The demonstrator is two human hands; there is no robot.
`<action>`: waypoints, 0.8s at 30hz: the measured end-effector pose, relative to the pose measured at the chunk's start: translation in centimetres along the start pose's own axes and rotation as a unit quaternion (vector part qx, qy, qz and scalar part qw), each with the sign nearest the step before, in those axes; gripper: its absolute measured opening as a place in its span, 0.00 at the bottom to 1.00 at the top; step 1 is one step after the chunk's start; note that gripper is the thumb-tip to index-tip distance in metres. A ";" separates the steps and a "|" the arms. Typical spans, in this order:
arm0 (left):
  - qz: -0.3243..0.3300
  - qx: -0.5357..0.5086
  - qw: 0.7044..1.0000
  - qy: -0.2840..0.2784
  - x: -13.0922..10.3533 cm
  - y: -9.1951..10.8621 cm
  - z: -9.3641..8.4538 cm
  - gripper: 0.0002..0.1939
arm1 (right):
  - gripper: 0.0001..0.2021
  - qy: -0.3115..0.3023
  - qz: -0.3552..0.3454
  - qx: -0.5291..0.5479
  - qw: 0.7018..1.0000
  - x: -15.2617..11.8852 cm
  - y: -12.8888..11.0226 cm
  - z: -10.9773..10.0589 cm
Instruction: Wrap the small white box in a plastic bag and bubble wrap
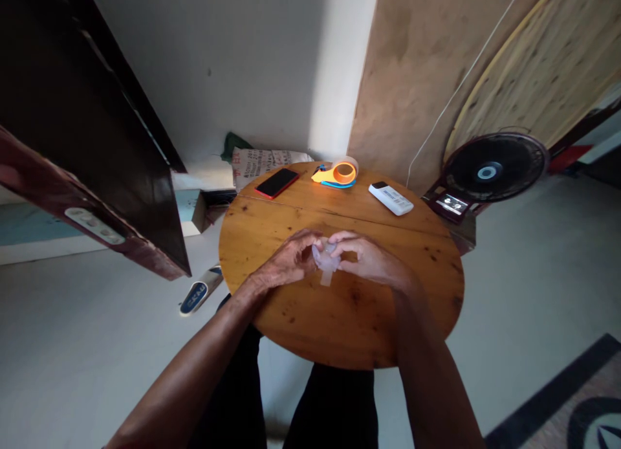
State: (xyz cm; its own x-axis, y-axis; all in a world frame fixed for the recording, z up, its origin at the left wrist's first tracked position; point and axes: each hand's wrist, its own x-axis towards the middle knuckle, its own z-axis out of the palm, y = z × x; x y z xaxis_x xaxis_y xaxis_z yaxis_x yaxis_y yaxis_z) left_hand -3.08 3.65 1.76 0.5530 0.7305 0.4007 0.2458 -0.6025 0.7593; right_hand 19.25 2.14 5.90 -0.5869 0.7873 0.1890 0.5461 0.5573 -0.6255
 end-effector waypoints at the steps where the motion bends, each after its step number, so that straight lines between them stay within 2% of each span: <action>1: -0.001 -0.002 1.000 -0.007 -0.2 0.0 -0.1 0.14 | 0.07 -0.004 0.002 -0.001 1.000 0.0 0.0 0.0; 4: -0.006 0.010 1.000 -0.001 -0.6 -0.1 0.2 0.20 | 0.07 -0.007 0.009 -0.001 1.000 0.0 -0.1 -0.1; 9: -0.011 0.035 0.999 0.024 -0.6 -0.8 1.4 0.22 | 0.08 -0.002 0.012 0.017 1.000 0.0 0.1 0.0; 16: 0.013 0.002 0.999 0.045 -0.2 -1.4 1.9 0.12 | 0.07 -0.002 0.007 0.023 1.000 0.3 -0.2 -0.1; 19: -0.026 -0.077 0.995 0.058 -0.2 -1.0 2.0 0.12 | 0.08 0.015 0.011 0.040 0.999 0.5 -0.4 0.0; 22: -0.091 -0.214 0.970 0.064 -0.2 -0.6 2.0 0.14 | 0.10 0.030 0.031 0.082 0.996 0.6 -0.5 0.0; 24: -0.129 -0.258 0.956 0.058 0.0 -0.3 1.7 0.16 | 0.12 0.013 0.043 0.112 0.993 0.6 -0.5 -0.2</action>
State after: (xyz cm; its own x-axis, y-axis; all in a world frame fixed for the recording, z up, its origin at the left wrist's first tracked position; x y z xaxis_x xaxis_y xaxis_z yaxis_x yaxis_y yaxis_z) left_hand -1.79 3.31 0.63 0.4270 0.8825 0.1974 -0.0795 -0.1808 0.9803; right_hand 18.78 2.36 6.49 -0.5258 0.8381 0.1453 0.4452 0.4167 -0.7925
